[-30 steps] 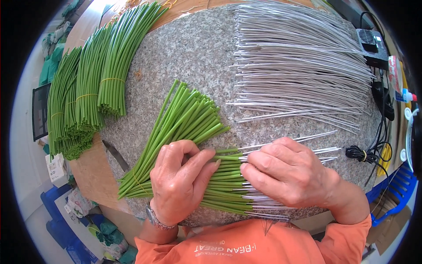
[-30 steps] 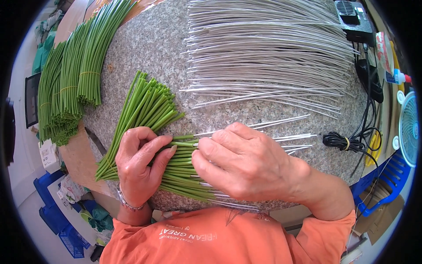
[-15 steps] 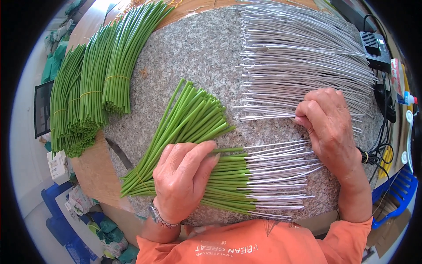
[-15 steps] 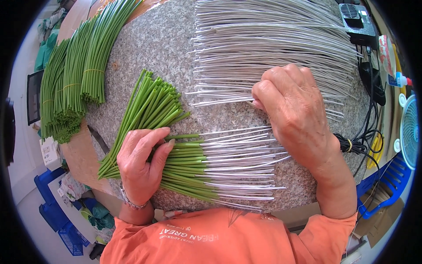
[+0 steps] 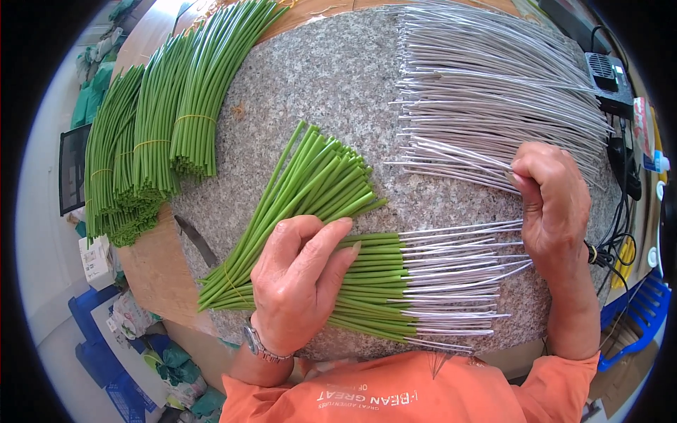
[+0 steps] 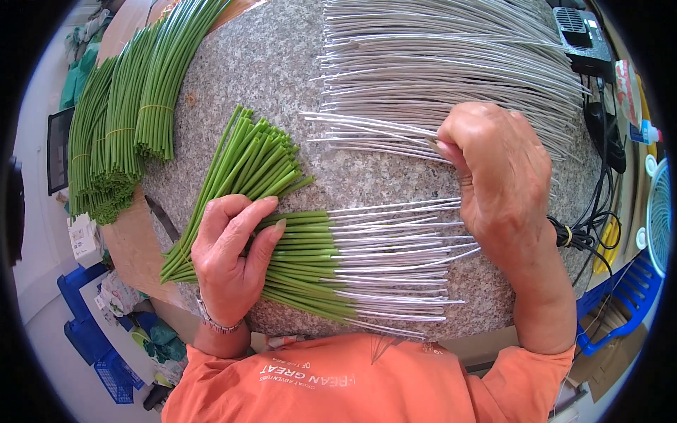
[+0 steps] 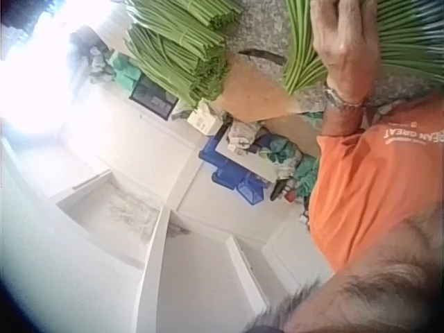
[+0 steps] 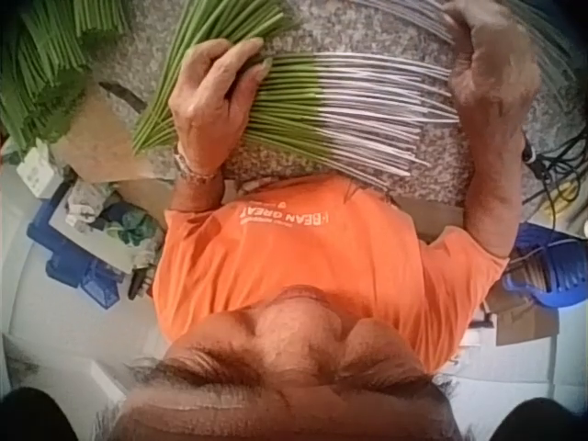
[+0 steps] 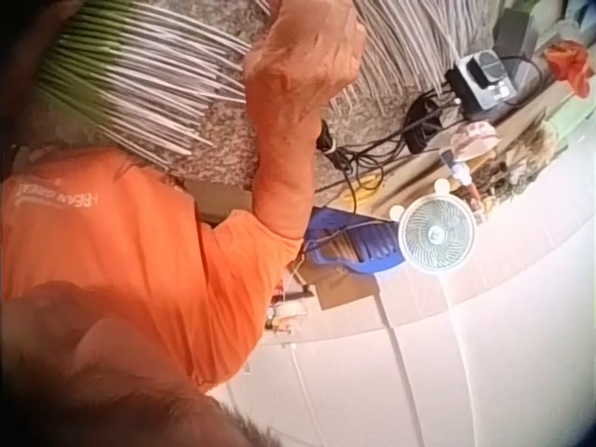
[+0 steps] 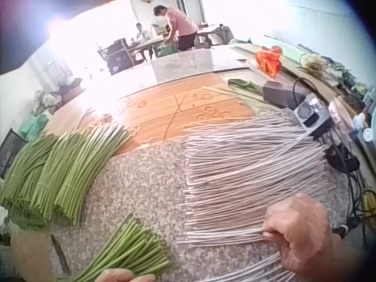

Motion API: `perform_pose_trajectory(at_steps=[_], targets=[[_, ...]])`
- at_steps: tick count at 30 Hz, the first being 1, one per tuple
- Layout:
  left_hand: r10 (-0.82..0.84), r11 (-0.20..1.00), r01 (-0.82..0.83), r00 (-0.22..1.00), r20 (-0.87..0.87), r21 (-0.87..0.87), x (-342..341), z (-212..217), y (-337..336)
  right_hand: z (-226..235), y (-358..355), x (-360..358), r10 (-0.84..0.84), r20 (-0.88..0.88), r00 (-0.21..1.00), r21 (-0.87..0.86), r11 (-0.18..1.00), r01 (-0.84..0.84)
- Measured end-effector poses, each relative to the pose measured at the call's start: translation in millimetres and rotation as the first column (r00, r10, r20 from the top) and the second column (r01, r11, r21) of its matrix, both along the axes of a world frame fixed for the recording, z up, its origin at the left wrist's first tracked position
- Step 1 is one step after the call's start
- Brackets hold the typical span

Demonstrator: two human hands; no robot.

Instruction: The person untangles a power cord and then inserts white plastic rods one at a time into green plastic tubes.

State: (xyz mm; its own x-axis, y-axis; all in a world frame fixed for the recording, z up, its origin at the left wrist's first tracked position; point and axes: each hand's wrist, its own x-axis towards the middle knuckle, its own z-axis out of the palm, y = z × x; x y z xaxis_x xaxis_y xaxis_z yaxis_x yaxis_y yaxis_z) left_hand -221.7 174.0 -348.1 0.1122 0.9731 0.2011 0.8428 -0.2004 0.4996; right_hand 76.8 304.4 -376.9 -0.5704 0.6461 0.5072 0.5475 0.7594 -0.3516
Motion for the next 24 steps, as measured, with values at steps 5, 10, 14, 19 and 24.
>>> perform_pose_trajectory(at_steps=[5, 10, 14, 19, 24], targets=[[0.008, 1.0, -0.008, 1.0, -0.008, -0.015, 1, 1, 0, -2, -1, -7, 0.051, -0.083, 0.995, -0.004, 0.999, -0.052], [0.019, 1.0, -0.019, 1.0, 0.006, -0.008, 1, 1, 0, 2, -3, -5, 0.06, 0.022, 0.998, -0.013, 0.998, -0.06], [0.013, 1.0, -0.013, 1.0, 0.003, -0.01, -1, 1, 0, 9, -9, -7, 0.138, 0.039, 0.99, -0.016, 0.99, -0.137], [-0.015, 0.999, 0.014, 1.0, -0.026, -0.029, 0, 2, 0, 9, -15, -7, 0.176, 0.058, 0.983, -0.038, 0.984, -0.174], [-0.002, 0.997, 0.001, 1.0, -0.023, -0.074, 2, 3, 0, 7, -16, -10, 0.212, 0.072, 0.975, -0.064, 0.976, -0.207]])
